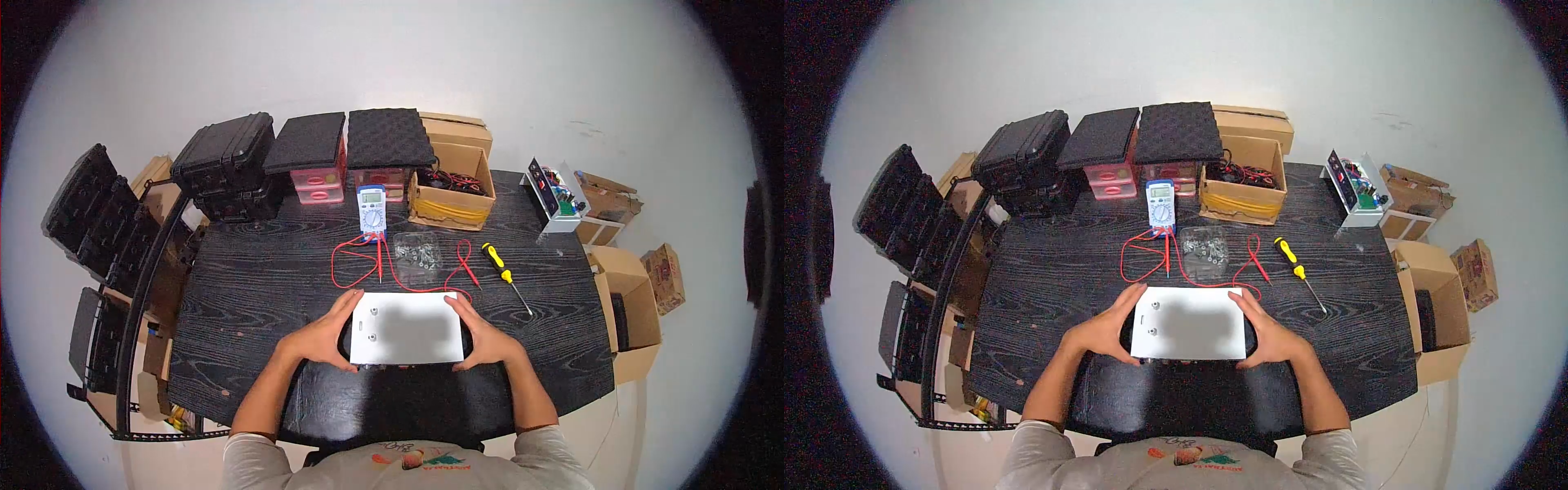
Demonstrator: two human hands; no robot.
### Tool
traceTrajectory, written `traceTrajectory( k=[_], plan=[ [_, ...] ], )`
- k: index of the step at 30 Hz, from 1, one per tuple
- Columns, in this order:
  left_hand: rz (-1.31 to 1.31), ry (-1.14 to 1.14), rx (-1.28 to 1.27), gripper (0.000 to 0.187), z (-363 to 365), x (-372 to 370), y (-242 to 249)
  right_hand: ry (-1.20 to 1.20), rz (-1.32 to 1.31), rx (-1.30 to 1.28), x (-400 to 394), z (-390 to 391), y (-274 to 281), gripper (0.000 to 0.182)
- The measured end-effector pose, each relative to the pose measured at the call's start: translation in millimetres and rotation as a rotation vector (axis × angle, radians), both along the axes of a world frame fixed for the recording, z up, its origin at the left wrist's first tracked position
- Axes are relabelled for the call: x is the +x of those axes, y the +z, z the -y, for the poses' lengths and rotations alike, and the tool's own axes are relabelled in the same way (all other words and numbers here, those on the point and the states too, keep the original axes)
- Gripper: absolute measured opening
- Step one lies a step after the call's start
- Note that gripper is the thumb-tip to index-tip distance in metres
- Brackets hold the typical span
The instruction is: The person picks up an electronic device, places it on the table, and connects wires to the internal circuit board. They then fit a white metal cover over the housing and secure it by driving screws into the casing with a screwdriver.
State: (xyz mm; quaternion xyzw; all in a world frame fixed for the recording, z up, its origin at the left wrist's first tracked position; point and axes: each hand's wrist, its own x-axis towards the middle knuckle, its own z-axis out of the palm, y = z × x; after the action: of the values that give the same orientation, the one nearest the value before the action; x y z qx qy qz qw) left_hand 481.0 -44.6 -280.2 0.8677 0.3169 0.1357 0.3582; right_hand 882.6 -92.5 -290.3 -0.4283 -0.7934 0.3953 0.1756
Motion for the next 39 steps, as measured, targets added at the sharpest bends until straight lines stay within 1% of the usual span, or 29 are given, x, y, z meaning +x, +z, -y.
traceTrajectory(
  k=[2,5,8,11,14,17,20,26,29,32,35,38,39],
  plan=[
    [-0.021,0.002,-0.009,0.158,0.5,0.8,1.1,0.002,0.026,0.005,-1.4,-0.3,5.1,0.151],
    [-0.001,-0.005,-0.017,0.16,0.6,1.0,0.1,0.003,-0.025,0.054,1.6,-2.5,-3.6,0.154],
    [0.04,0.034,-0.047,0.161,-0.1,2.5,-3.1,-0.083,-0.195,-0.082,-2.9,2.1,-2.1,0.157],
    [0.044,0.024,-0.024,0.16,-3.8,2.3,-5.0,-0.096,-0.087,-0.02,-1.6,1.9,-4.0,0.161],
    [0.057,0.016,-0.032,0.158,-5.0,0.2,-2.4,-0.076,-0.113,-0.012,-1.1,0.9,-11.6,0.161],
    [0.103,0.022,-0.071,0.159,-6.9,-5.0,-8.8,-0.11,0.021,0.073,-8.9,5.7,-9.0,0.158],
    [0.069,0.022,-0.085,0.161,-7.2,-4.8,-5.6,-0.117,-0.123,-0.004,-9.5,2.3,-11.8,0.155],
    [-0.014,-0.003,-0.065,0.162,-4.3,-5.1,4.6,-0.124,-0.124,-0.142,-11.9,1.0,-4.3,0.157],
    [0.0,-0.029,-0.064,0.163,-6.9,-7.2,-3.9,-0.11,-0.181,-0.094,-8.9,0.8,-19.2,0.157],
    [0.0,-0.008,-0.087,0.163,-8.6,-6.6,-11.6,-0.111,-0.112,-0.061,-9.5,0.8,-15.0,0.158],
    [-0.042,0.011,-0.097,0.162,-4.6,-2.2,-0.8,-0.108,-0.093,-0.068,-14.2,3.9,-2.7,0.157],
    [0.004,0.028,-0.083,0.158,-3.0,-0.9,2.2,-0.104,-0.115,-0.055,-14.0,3.2,-8.0,0.158],
    [-0.091,0.049,-0.005,0.156,-1.2,2.3,9.6,-0.104,-0.104,-0.046,-13.5,4.0,-7.8,0.158]
  ],
)
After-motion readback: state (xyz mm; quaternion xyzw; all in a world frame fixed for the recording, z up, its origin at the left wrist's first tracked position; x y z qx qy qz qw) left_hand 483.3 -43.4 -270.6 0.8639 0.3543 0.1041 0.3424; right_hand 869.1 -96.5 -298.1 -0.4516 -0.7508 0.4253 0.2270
